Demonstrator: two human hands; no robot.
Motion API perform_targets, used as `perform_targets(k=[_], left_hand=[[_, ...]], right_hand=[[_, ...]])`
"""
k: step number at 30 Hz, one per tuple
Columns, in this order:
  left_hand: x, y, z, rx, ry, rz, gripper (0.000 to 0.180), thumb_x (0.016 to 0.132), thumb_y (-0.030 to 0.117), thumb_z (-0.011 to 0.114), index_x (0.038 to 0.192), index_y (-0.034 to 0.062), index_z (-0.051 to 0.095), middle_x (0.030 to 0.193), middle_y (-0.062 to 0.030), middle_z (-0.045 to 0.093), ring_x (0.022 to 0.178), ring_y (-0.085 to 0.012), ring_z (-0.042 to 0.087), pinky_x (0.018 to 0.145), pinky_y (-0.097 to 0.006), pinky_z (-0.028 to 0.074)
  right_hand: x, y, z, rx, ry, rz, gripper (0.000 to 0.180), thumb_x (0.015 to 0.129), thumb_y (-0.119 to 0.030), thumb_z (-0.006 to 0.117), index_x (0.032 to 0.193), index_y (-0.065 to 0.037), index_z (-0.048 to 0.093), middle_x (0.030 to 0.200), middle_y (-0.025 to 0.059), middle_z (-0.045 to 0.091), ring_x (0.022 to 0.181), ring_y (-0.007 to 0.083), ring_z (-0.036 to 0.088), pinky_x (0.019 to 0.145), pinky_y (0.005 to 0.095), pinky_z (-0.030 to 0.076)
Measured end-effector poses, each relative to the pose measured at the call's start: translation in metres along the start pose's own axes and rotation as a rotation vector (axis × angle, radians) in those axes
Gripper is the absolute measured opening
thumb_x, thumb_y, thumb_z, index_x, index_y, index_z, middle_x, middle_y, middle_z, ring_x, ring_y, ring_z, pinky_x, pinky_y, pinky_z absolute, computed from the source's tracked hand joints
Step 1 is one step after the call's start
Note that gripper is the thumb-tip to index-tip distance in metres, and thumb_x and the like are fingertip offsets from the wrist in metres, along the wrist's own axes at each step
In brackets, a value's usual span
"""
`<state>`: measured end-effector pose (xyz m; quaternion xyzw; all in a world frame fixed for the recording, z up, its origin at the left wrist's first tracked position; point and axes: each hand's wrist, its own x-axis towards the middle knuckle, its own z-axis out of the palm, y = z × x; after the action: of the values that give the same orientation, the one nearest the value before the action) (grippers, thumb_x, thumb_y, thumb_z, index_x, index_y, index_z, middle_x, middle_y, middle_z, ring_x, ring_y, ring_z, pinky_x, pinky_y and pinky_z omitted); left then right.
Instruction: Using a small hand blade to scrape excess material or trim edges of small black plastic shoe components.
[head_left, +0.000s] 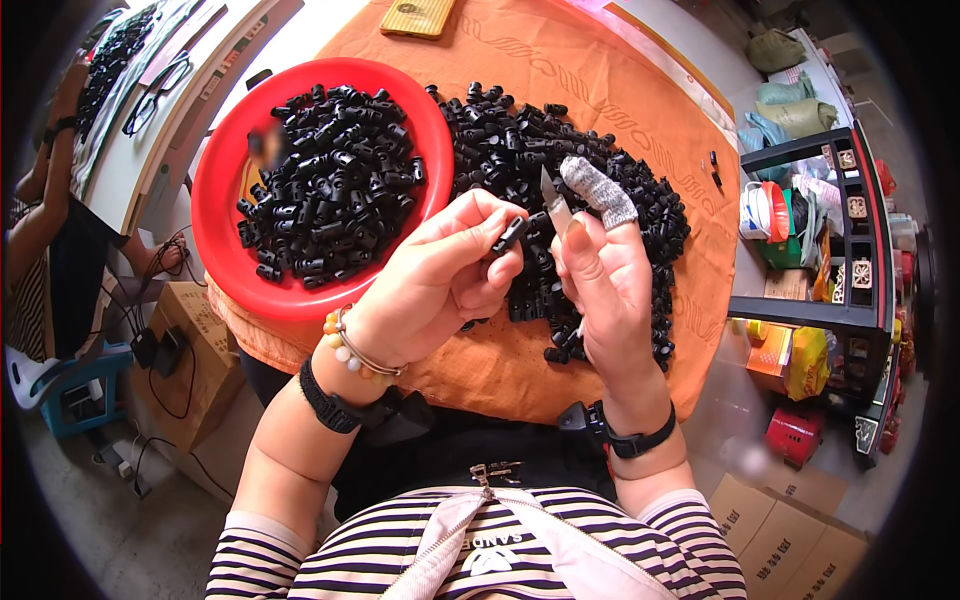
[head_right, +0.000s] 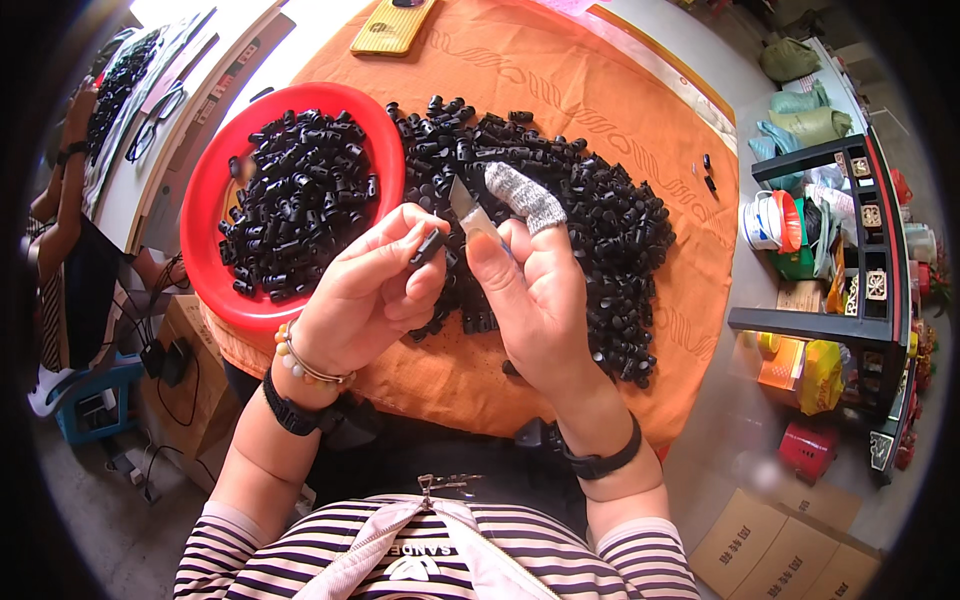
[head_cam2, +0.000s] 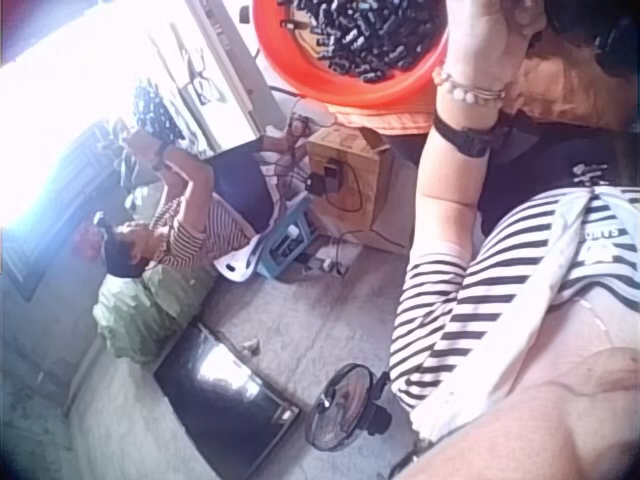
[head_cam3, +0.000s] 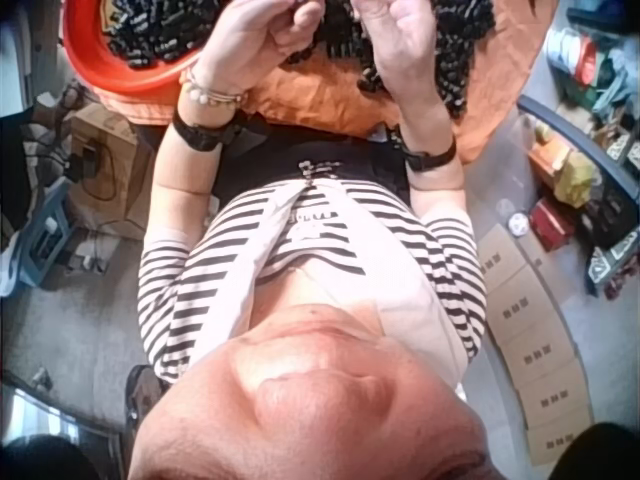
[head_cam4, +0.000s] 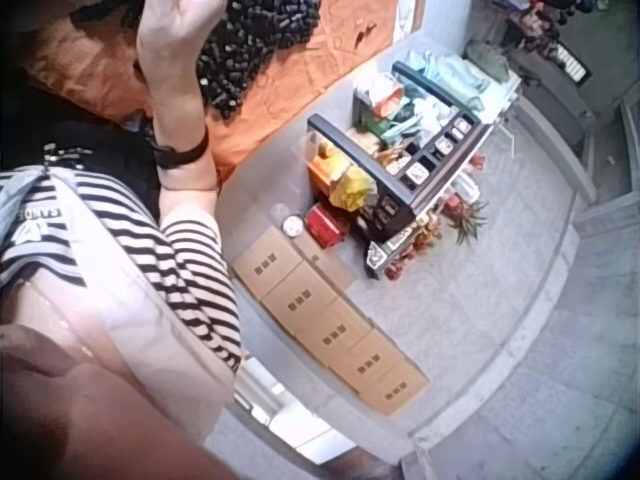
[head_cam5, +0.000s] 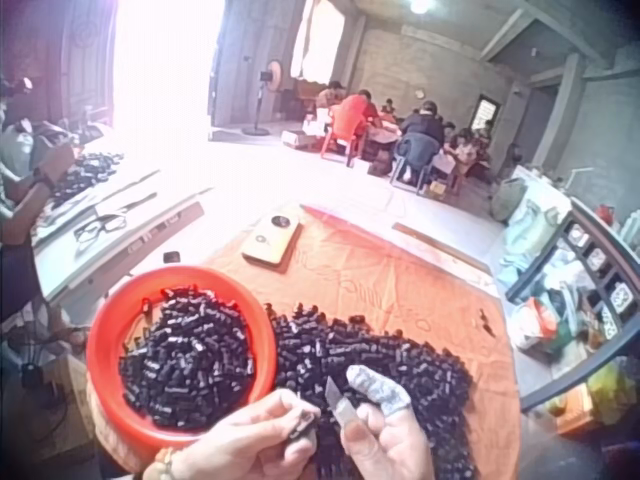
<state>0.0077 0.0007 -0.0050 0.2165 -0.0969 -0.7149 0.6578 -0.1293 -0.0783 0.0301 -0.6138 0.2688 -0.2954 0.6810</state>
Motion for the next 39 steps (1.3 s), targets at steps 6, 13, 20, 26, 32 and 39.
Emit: perform_targets(k=[6,13,20,26,32,39], left_hand=[[-0.002,-0.002,0.003,0.051,0.015,-0.001,0.013,0.094,0.021,0.046,0.098,0.0102,0.051,0.069,0.0005,0.049,0.049,-0.0036,0.031,0.045,-0.017,0.024],[0.001,-0.003,0.003,0.075,0.083,0.037,0.013,0.093,0.019,0.045,0.101,0.0085,0.048,0.067,-0.0002,0.047,0.048,-0.0036,0.03,0.043,-0.017,0.024],[0.0,0.0,0.003,0.035,0.087,0.09,0.013,0.093,0.018,0.046,0.102,0.0096,0.049,0.067,0.0026,0.048,0.048,-0.0021,0.03,0.043,-0.018,0.022],[0.0,-0.001,0.004,0.069,0.088,0.108,0.014,0.093,0.016,0.046,0.104,0.0094,0.048,0.067,0.0058,0.044,0.049,-0.0005,0.028,0.043,-0.017,0.021],[0.0,-0.002,0.004,0.087,0.086,0.12,0.014,0.093,0.017,0.045,0.104,0.0092,0.048,0.066,0.0058,0.044,0.049,-0.0005,0.028,0.043,-0.017,0.021],[0.0,-0.001,0.001,0.101,0.09,0.117,0.015,0.093,0.017,0.045,0.104,0.0085,0.047,0.066,0.0055,0.044,0.049,-0.0008,0.028,0.043,-0.016,0.022]], right_hand=[[0.006,0.005,0.013,0.045,-0.007,-0.047,0.046,0.087,-0.007,0.057,0.125,0.004,0.034,0.082,0.0029,0.053,0.064,0.0039,0.05,0.055,0.0157,0.039],[0.007,0.004,0.002,0.086,0.023,-0.029,0.039,0.09,-0.01,0.053,0.123,0.004,0.037,0.094,0.0056,0.057,0.083,0.0066,0.052,0.074,0.0179,0.041],[-0.009,0.005,0.004,-0.026,-0.094,0.017,0.046,0.087,-0.005,0.055,0.127,0.002,0.034,0.088,0.0044,0.057,0.077,0.0044,0.046,0.068,0.0173,0.036],[-0.01,0.005,0.005,-0.086,-0.085,0.036,0.045,0.086,-0.002,0.057,0.126,0.0,0.037,0.084,0.0018,0.058,0.065,0.0,0.041,0.058,0.0132,0.031],[-0.008,0.005,0.002,-0.1,-0.117,0.024,0.039,0.086,-0.004,0.057,0.12,0.003,0.039,0.097,0.0116,0.061,0.091,0.0103,0.057,0.079,0.0217,0.045],[-0.005,0.004,0.0,-0.11,-0.16,0.012,0.037,0.087,-0.004,0.056,0.12,0.002,0.041,0.097,0.0107,0.061,0.09,0.0096,0.057,0.078,0.022,0.045]])
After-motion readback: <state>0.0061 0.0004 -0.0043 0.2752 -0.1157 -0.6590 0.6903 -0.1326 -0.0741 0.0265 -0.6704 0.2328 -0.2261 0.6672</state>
